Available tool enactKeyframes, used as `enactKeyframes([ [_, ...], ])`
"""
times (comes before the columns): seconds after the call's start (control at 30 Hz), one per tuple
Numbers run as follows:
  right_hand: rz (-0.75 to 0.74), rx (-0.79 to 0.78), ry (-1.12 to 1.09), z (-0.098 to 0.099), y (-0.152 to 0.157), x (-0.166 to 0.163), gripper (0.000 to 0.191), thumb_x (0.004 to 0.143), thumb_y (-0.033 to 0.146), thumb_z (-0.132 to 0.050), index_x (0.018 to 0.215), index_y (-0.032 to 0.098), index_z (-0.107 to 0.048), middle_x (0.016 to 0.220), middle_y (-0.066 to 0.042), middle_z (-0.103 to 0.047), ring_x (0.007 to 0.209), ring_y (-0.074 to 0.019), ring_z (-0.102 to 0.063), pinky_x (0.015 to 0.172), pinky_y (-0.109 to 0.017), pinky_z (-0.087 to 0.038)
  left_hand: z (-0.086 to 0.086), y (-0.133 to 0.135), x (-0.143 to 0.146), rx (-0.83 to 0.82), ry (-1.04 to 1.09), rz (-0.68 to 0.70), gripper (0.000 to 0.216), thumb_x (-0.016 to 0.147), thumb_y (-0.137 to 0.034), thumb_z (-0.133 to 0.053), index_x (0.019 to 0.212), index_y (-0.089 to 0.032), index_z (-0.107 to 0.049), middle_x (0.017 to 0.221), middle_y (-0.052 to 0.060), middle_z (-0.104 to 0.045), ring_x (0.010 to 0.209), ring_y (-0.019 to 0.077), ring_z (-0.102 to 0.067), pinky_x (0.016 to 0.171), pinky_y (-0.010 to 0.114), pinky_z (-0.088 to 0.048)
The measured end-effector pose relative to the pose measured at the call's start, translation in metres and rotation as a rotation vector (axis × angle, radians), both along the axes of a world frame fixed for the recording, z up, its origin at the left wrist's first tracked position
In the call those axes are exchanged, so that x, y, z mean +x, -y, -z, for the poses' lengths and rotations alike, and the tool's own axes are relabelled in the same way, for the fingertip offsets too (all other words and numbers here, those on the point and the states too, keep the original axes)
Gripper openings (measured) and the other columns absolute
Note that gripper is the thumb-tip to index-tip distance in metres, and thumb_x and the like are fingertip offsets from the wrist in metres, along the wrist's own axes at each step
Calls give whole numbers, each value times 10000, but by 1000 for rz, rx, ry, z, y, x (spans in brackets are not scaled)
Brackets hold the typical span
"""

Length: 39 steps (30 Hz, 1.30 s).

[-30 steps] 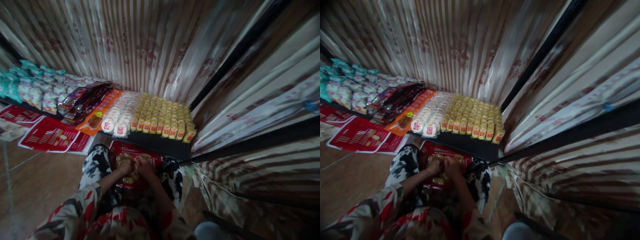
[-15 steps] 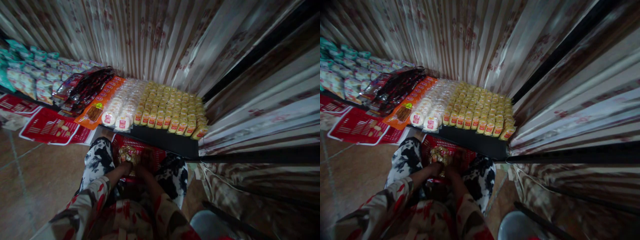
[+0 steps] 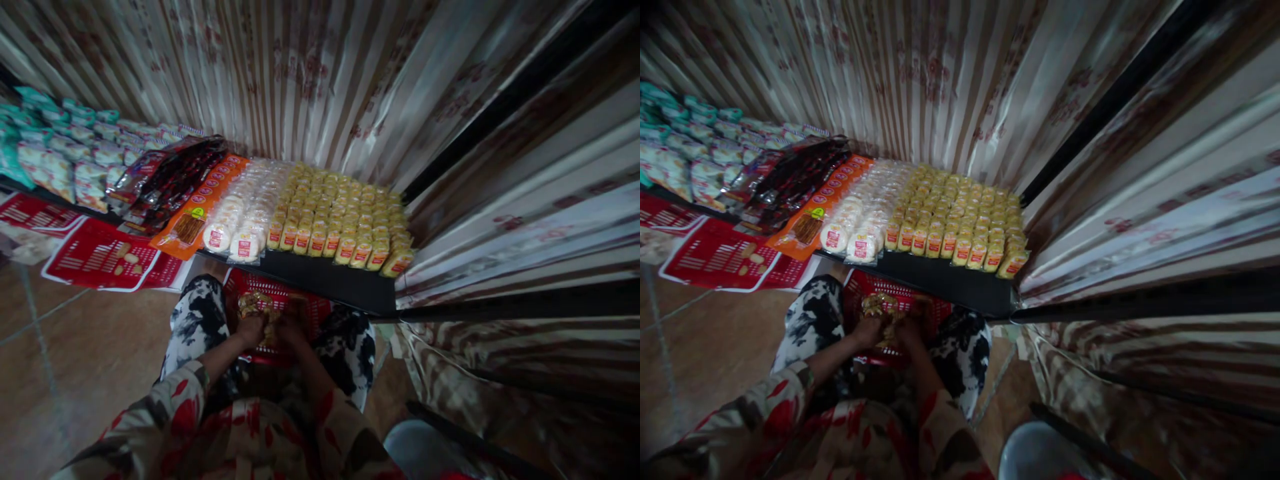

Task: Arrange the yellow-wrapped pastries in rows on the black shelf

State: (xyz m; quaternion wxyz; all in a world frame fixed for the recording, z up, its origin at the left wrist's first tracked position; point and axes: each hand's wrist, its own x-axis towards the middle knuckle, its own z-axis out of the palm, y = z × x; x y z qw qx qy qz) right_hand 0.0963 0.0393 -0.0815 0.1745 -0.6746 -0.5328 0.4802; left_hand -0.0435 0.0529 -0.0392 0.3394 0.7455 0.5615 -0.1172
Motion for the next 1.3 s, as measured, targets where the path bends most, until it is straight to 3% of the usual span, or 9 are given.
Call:
enactKeyframes([
  [0.13,124,58,-115,-20,-6,10,116,726,142,-532,751,173,-641,781,-17,-682,750,-169,-636,697,-300,-500,-20,-1,-4,122,78,-43,380,730,-136,-541,1109,-145,-519,1166,132,-552,1107,232,-508,945,325,-377],
  [0.33,299,234,-295,-59,-5,27,214,674,269,-554,865,206,-629,941,-46,-683,915,-196,-627,845,-370,-477,-52,4,-6,287,496,-170,374,715,-102,-536,1078,-182,-503,1113,78,-561,1065,184,-511,940,321,-394],
  [0.57,370,256,-443,-92,0,36,361,638,426,-599,891,172,-631,881,-79,-693,820,-211,-652,747,-341,-518,-82,17,-4,391,678,-113,444,675,-67,-521,1102,-189,-504,1118,74,-540,1070,202,-486,950,358,-383],
  [0.67,373,256,-450,-104,0,39,375,634,439,-614,894,170,-641,846,-74,-695,779,-208,-652,720,-338,-519,-88,20,-2,389,751,-130,381,673,-96,-534,1042,-195,-544,1110,71,-543,1058,205,-486,941,359,-379],
  [0.73,371,268,-442,-113,-1,41,364,641,441,-617,890,177,-652,842,-68,-693,764,-201,-645,711,-332,-514,-91,21,1,317,802,-257,277,696,-164,-540,970,-184,-567,971,50,-587,922,186,-537,845,325,-423],
  [0.83,337,286,-431,-128,-3,44,374,654,439,-609,928,189,-658,930,-60,-680,800,-186,-629,694,-299,-501,-94,18,6,26,951,-548,245,700,-300,-565,901,-159,-570,710,-6,-580,654,131,-535,642,249,-430],
  [0.97,255,220,-446,-145,-4,49,407,658,420,-587,976,171,-632,839,-35,-669,691,-142,-601,593,-246,-467,-101,14,11,-277,1205,-779,280,639,-369,-628,787,-140,-565,612,-30,-560,505,72,-466,510,191,-358],
  [1.13,298,194,-458,-146,-1,54,329,619,387,-600,858,162,-618,666,12,-613,495,-85,-501,495,-219,-408,-114,8,12,-402,1210,-821,347,593,-422,-688,742,-137,-559,637,-5,-591,500,77,-509,430,174,-286],
  [1.3,349,198,-456,-137,4,57,362,633,396,-576,908,161,-593,641,16,-588,452,-77,-464,424,-202,-352,-125,0,16,-395,1154,-698,453,578,-472,-722,827,-120,-584,757,25,-629,595,81,-552,495,170,-342],
])
